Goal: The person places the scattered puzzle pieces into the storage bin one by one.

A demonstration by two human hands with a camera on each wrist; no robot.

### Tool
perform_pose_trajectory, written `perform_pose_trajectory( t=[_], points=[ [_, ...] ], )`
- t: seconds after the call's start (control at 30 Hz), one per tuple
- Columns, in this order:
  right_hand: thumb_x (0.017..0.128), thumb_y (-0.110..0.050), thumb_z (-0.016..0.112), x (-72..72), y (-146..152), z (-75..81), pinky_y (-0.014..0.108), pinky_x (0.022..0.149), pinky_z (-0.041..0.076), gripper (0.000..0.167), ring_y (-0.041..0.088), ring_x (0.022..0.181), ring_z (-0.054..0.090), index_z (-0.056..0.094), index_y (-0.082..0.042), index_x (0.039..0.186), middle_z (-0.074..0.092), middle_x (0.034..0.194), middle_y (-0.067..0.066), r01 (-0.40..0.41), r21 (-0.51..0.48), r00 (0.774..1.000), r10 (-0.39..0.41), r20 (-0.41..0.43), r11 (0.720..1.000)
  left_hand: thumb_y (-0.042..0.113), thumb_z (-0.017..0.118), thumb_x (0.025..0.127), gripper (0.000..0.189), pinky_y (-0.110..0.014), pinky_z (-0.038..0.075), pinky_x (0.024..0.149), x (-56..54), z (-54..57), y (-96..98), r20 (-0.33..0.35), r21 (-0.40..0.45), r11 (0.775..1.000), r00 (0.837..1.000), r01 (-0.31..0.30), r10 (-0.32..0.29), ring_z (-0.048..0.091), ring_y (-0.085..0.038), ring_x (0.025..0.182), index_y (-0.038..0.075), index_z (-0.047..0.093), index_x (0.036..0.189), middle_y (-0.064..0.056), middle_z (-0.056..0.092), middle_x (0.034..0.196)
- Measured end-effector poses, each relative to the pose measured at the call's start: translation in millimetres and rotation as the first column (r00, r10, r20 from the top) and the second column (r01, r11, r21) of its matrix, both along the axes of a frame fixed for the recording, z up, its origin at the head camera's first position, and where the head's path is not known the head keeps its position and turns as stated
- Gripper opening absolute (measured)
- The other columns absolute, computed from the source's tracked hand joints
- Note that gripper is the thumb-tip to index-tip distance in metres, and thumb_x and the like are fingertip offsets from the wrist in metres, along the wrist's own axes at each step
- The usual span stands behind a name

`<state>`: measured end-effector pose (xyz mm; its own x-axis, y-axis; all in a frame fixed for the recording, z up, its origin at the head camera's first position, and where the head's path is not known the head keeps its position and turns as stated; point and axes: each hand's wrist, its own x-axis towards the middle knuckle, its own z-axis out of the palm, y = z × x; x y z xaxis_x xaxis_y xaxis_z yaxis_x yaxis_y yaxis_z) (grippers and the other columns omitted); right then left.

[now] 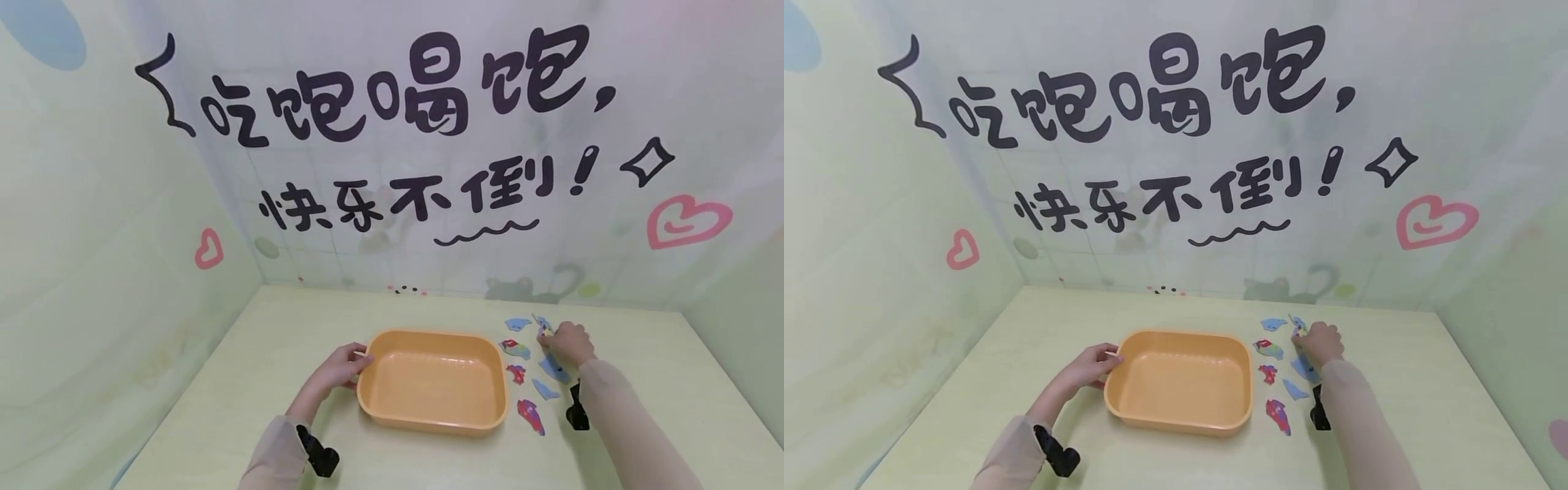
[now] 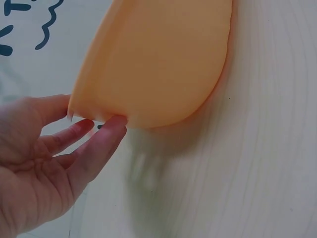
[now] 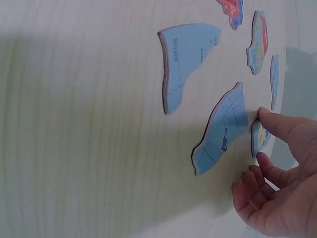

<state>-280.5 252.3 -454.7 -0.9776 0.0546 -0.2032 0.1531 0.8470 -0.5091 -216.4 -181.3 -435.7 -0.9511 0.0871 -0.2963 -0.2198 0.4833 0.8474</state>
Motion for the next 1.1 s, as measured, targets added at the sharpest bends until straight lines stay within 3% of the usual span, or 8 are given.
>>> perform_pose_trajectory(
  t=[0.2,0.53,0.8,0.97,1.1],
  points=[
    [0.086,-0.027,0.057,8.0,-5.0,11.8,0.03,0.054,0.037,0.032,0.023,0.065,0.043,0.048,0.002,0.076,0.048,0.071,0.011,0.024,-0.02,1.0,-0.024,0.008,1.0,0.019,0.058,0.09,0.038,-0.028,0.055,0.052,-1.0,-0.2,-0.3,0.009,0.007,1.0,1.0,0.004,-0.004,0.061,-0.015,0.077,-0.001,0.05,0.121,-0.015,0.06,0.102],
    [0.085,-0.021,0.057,9.5,1.3,6.1,0.028,0.053,0.031,0.032,0.018,0.059,0.035,0.037,-0.006,0.064,0.035,0.062,0.004,0.007,-0.073,1.0,-0.006,0.007,0.997,0.021,0.06,0.089,0.038,-0.027,0.054,0.05,-0.1,-3.7,4.7,0.009,0.012,1.0,1.0,0.004,-0.005,0.06,-0.014,0.072,0.002,0.052,0.12,-0.014,0.061,0.099],
    [0.079,-0.006,0.054,-0.8,5.3,3.6,0.022,0.047,0.03,0.035,0.009,0.043,0.032,0.036,-0.013,0.05,0.033,0.044,-0.005,0.014,-0.165,1.0,-0.012,0.013,0.986,0.023,0.06,0.088,0.037,-0.024,0.053,0.048,-0.3,-4.0,4.3,0.009,0.007,1.0,1.0,-0.006,0.005,0.059,-0.013,0.067,0.003,0.053,0.119,-0.013,0.06,0.097],
    [0.076,-0.003,0.05,-3.8,9.7,8.9,0.02,0.047,0.035,0.03,0.008,0.044,0.037,0.038,-0.014,0.051,0.035,0.045,-0.006,0.041,-0.244,0.998,-0.03,0.048,0.969,0.024,0.06,0.088,0.038,-0.025,0.053,0.049,-0.6,-4.6,2.4,-0.006,-0.006,1.0,1.0,-0.018,0.018,0.059,-0.014,0.066,0.002,0.053,0.119,-0.014,0.06,0.097],
    [0.079,-0.002,0.048,-0.8,12.9,15.1,0.019,0.049,0.044,0.018,0.007,0.05,0.043,0.048,-0.004,0.062,0.042,0.052,-0.005,0.054,-0.338,0.997,-0.036,0.061,0.939,0.022,0.06,0.088,0.037,-0.025,0.053,0.048,-2.1,-4.4,0.6,-0.018,-0.012,1.0,1.0,-0.026,0.026,0.06,-0.014,0.067,0.002,0.053,0.118,-0.015,0.06,0.097]
  ],
)
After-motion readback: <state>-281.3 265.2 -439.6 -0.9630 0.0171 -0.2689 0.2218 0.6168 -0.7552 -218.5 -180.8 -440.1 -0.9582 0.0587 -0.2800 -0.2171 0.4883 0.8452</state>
